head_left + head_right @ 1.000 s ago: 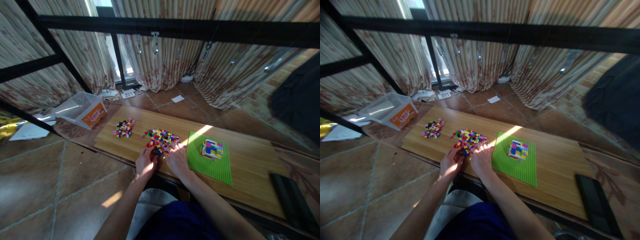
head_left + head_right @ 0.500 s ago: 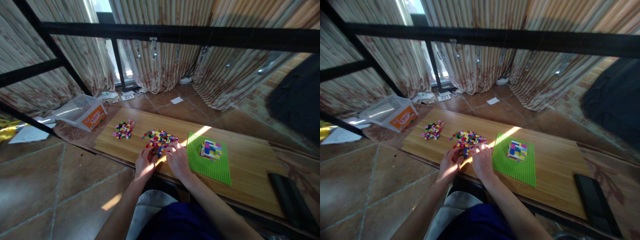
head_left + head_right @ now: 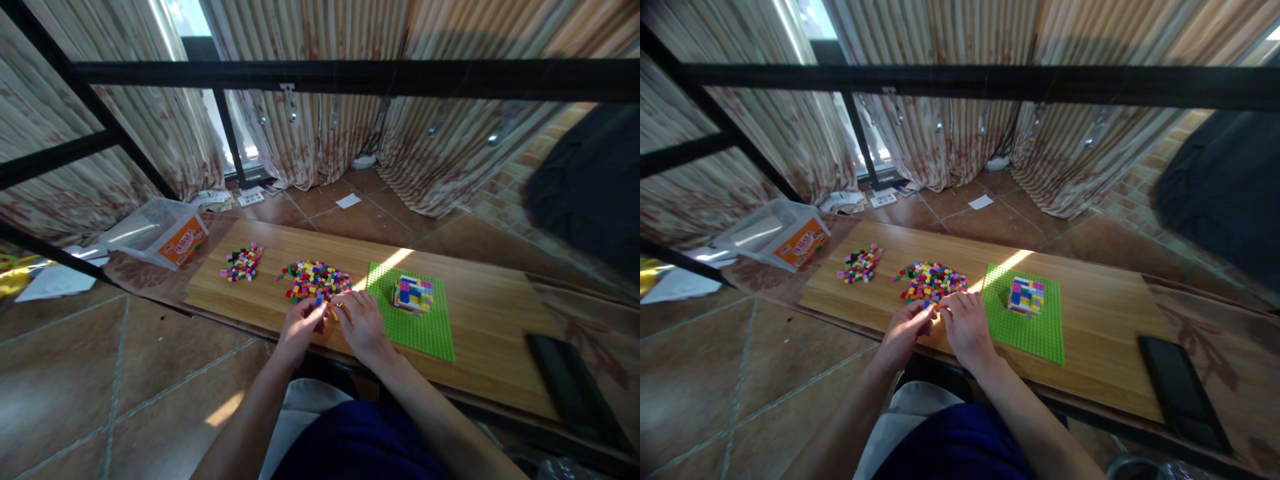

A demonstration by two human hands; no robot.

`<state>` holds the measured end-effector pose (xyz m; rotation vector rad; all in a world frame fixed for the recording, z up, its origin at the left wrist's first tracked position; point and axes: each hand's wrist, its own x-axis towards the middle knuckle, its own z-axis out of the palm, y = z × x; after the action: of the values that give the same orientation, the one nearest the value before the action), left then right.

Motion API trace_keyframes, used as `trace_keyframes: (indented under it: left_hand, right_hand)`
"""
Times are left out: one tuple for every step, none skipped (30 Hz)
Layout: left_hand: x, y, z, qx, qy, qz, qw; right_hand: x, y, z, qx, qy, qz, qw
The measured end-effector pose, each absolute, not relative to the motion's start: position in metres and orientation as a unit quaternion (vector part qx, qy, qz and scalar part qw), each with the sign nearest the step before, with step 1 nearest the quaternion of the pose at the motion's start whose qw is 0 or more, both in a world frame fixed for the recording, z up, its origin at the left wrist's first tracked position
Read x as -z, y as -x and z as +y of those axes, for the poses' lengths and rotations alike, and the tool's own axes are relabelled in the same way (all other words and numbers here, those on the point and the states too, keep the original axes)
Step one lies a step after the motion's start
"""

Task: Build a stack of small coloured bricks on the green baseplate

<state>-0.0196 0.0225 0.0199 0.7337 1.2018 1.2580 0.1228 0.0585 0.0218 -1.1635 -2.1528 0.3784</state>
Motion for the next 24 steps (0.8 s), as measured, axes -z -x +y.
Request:
trace_keyframes:
  left_hand:
    - [-0.021,0.018,0.022,-0.533,-0.299,0.503,0.611]
    - [-0.022,0.017,0.021,-0.527,-0.277,0.492,0.635]
    - [-0.023,0.015,0.020,-0.522,-0.252,0.482,0.657]
    - [-0.024,0.013,0.018,-0.516,-0.228,0.475,0.675]
    - [-0.026,0.011,0.017,-0.511,-0.207,0.470,0.690]
    - [-0.027,0.009,0.016,-0.508,-0.191,0.466,0.699]
    - [-0.029,0.007,0.015,-0.505,-0.179,0.464,0.705]
    - [-0.030,0.005,0.014,-0.502,-0.173,0.464,0.709]
    - [-0.031,0.003,0.014,-0.496,-0.172,0.466,0.713]
    - [-0.032,0.001,0.013,-0.488,-0.174,0.467,0.717]
    - [-0.033,-0.001,0.012,-0.479,-0.179,0.467,0.721]
    - [-0.033,-0.003,0.012,-0.470,-0.184,0.465,0.728]
    - [-0.033,-0.005,0.011,-0.459,-0.188,0.461,0.736]
    - [-0.032,-0.007,0.011,-0.449,-0.190,0.456,0.744]
    - [-0.032,-0.009,0.011,-0.441,-0.187,0.452,0.752]
    - [-0.031,-0.011,0.011,-0.434,-0.180,0.448,0.760]
    - [-0.030,-0.012,0.011,-0.429,-0.172,0.445,0.767]
    - [-0.029,-0.013,0.011,-0.427,-0.163,0.442,0.772]
    - [-0.027,-0.014,0.011,-0.428,-0.157,0.442,0.773]
    - [-0.025,-0.015,0.012,-0.430,-0.157,0.444,0.770]
    - [-0.023,-0.016,0.012,-0.433,-0.161,0.450,0.764]
    - [-0.020,-0.017,0.012,-0.437,-0.169,0.461,0.754]
    - [-0.017,-0.019,0.013,-0.439,-0.179,0.475,0.741]
    - [-0.014,-0.020,0.013,-0.440,-0.190,0.489,0.729]
  right_hand:
    - [-0.022,-0.124,0.057,-0.175,0.443,-0.812,0.337]
    - [-0.022,-0.126,0.056,-0.209,0.441,-0.799,0.351]
    - [-0.022,-0.128,0.054,-0.246,0.439,-0.782,0.366]
    - [-0.022,-0.130,0.053,-0.281,0.437,-0.765,0.381]
    - [-0.022,-0.132,0.051,-0.312,0.432,-0.749,0.394]
    - [-0.022,-0.134,0.050,-0.336,0.426,-0.738,0.402]
    - [-0.022,-0.137,0.049,-0.352,0.418,-0.732,0.407]
    - [-0.023,-0.140,0.047,-0.362,0.411,-0.730,0.409]
    - [-0.023,-0.142,0.046,-0.365,0.406,-0.731,0.410]
    - [-0.024,-0.145,0.044,-0.365,0.403,-0.732,0.410]
    - [-0.025,-0.148,0.043,-0.364,0.402,-0.733,0.411]
    - [-0.026,-0.152,0.041,-0.362,0.400,-0.734,0.412]
    - [-0.027,-0.155,0.039,-0.361,0.400,-0.735,0.412]
    - [-0.027,-0.159,0.036,-0.359,0.402,-0.734,0.412]
    - [-0.027,-0.163,0.034,-0.358,0.405,-0.733,0.413]
    - [-0.027,-0.168,0.032,-0.358,0.411,-0.728,0.415]
    - [-0.027,-0.173,0.030,-0.359,0.420,-0.721,0.419]
    - [-0.026,-0.180,0.029,-0.358,0.431,-0.711,0.425]
    - [-0.025,-0.188,0.029,-0.355,0.444,-0.700,0.432]
    - [-0.024,-0.197,0.031,-0.347,0.458,-0.690,0.441]
    - [-0.023,-0.208,0.033,-0.333,0.473,-0.681,0.449]
    - [-0.021,-0.219,0.037,-0.313,0.488,-0.675,0.456]
    - [-0.020,-0.230,0.042,-0.285,0.504,-0.670,0.465]
    - [-0.020,-0.240,0.049,-0.253,0.520,-0.667,0.469]
